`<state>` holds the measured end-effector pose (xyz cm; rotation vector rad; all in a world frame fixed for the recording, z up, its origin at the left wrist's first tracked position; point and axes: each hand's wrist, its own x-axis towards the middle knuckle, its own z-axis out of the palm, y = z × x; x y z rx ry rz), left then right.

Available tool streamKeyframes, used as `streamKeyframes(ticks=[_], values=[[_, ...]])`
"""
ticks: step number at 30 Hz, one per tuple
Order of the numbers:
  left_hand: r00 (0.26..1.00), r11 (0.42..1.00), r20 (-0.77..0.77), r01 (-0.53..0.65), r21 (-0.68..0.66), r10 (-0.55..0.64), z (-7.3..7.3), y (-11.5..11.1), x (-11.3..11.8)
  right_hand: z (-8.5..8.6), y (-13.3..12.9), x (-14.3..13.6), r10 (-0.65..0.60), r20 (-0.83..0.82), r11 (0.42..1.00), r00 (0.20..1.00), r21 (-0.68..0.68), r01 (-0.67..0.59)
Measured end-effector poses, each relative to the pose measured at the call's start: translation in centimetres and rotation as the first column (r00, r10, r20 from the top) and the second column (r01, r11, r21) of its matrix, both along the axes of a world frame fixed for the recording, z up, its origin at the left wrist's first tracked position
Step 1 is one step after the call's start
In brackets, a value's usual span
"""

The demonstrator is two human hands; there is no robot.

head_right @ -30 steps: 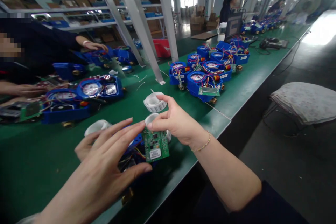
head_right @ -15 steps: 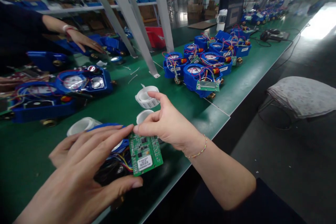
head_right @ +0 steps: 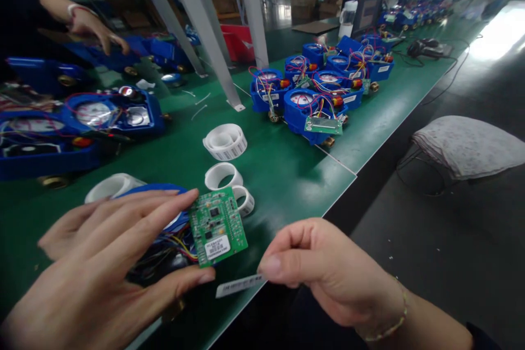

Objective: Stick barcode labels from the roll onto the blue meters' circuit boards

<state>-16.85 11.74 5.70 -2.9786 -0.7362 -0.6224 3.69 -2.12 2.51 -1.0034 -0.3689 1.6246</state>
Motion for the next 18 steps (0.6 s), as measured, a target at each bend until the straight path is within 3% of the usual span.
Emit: streamKeyframes(ticks=[2,4,18], values=[[1.000,1.000,-0.013,-0.005,0.016,0.005,-0.1,0.0,0.1,-0.4,-0.1,-0.7,0.090,-0.114,0.986,0.989,-0.131,-0.105],[1.000,1.000,-0.026,-0.013,0.017,0.014,-0.1,0.0,0.2,-0.7,0.2,-1.5,0.103,-0.197,0.971,0.975,-0.193,-0.141],[1.000,0.998,-0.018,-0.017,-0.068,0.016,-0.6,0.4,-0.2,-1.3,1.0,-1.9,0.088,-0.296,0.972,0.951,-0.183,-0.147]])
